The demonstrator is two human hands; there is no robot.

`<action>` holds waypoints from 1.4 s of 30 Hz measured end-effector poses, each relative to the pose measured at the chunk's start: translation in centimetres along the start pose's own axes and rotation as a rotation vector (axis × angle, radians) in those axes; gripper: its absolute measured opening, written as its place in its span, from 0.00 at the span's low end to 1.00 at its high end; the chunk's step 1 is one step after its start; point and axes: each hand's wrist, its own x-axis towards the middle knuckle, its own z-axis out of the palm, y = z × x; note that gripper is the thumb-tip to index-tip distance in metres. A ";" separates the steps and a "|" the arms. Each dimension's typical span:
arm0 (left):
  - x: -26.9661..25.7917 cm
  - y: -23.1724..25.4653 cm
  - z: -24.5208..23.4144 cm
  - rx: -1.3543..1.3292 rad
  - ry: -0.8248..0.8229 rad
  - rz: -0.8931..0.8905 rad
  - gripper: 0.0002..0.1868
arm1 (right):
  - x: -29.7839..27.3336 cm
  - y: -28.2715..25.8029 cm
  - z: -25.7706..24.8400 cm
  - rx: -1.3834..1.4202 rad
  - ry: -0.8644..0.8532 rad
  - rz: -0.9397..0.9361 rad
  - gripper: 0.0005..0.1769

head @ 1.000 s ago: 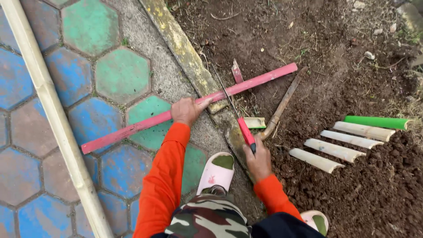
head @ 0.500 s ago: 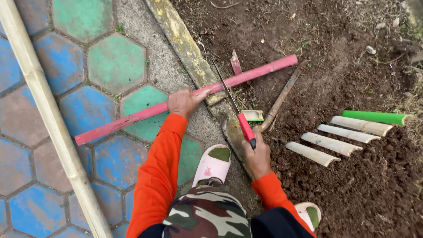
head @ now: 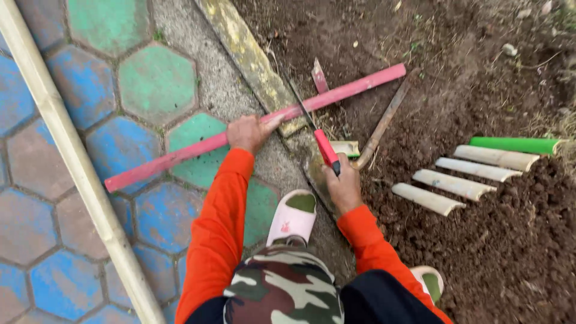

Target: Sawing a piece of bamboo for garden edging.

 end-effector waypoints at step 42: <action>0.4 0.9 -4.7 -0.083 -0.351 -0.113 0.55 | -0.7 -2.0 -1.2 0.056 0.069 -0.142 0.15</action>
